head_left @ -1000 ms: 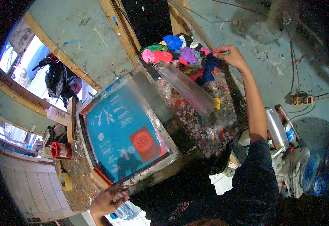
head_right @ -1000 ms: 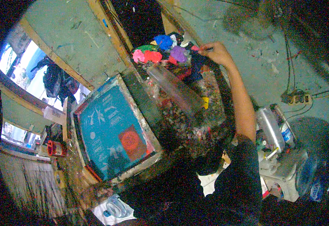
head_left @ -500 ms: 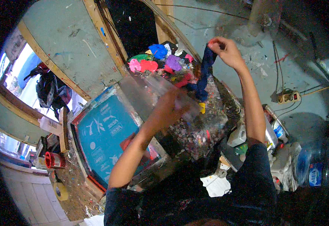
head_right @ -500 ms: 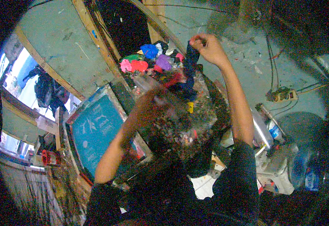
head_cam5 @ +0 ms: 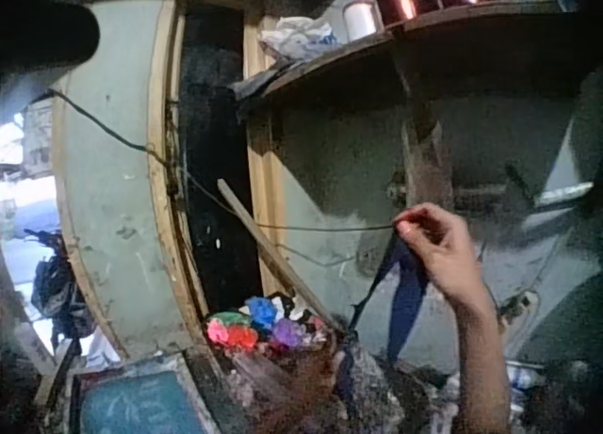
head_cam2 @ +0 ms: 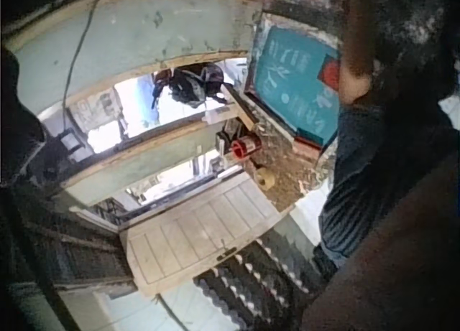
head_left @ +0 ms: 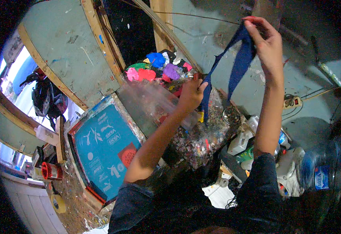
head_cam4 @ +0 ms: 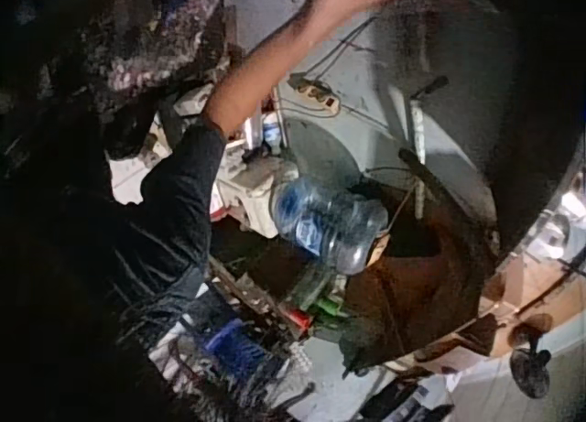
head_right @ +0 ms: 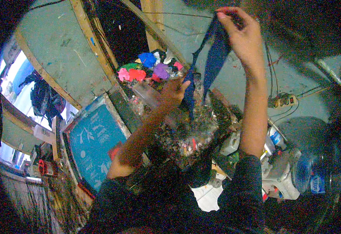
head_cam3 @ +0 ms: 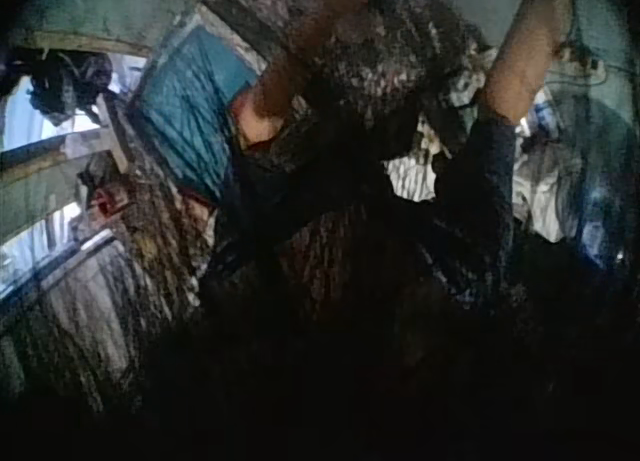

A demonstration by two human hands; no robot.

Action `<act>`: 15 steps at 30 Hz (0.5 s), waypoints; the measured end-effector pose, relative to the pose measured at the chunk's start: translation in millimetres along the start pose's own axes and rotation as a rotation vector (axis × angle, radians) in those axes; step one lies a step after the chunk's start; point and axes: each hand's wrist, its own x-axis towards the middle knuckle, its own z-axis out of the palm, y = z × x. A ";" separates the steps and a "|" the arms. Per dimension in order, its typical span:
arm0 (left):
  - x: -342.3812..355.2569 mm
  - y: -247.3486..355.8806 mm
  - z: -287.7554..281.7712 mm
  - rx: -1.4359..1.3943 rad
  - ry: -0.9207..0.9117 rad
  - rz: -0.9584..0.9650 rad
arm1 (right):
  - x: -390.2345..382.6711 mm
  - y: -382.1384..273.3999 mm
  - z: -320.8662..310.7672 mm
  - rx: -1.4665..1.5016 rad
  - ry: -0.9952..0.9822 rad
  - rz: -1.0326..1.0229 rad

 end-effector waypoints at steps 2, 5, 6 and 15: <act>9.2 18.0 -20.4 -0.078 -0.044 -0.009 | 0.3 -5.8 -22.4 0.020 0.072 -0.047; 8.0 34.0 -39.1 -0.119 -0.069 -0.006 | 0.0 -19.6 -33.6 0.044 0.230 -0.089; 4.7 39.2 -44.4 -0.121 -0.070 0.000 | 2.0 -26.0 -30.8 0.061 0.259 -0.104; -85.3 163.3 -81.7 -0.147 -0.147 -0.157 | 10.2 -39.9 -27.7 0.495 0.448 0.085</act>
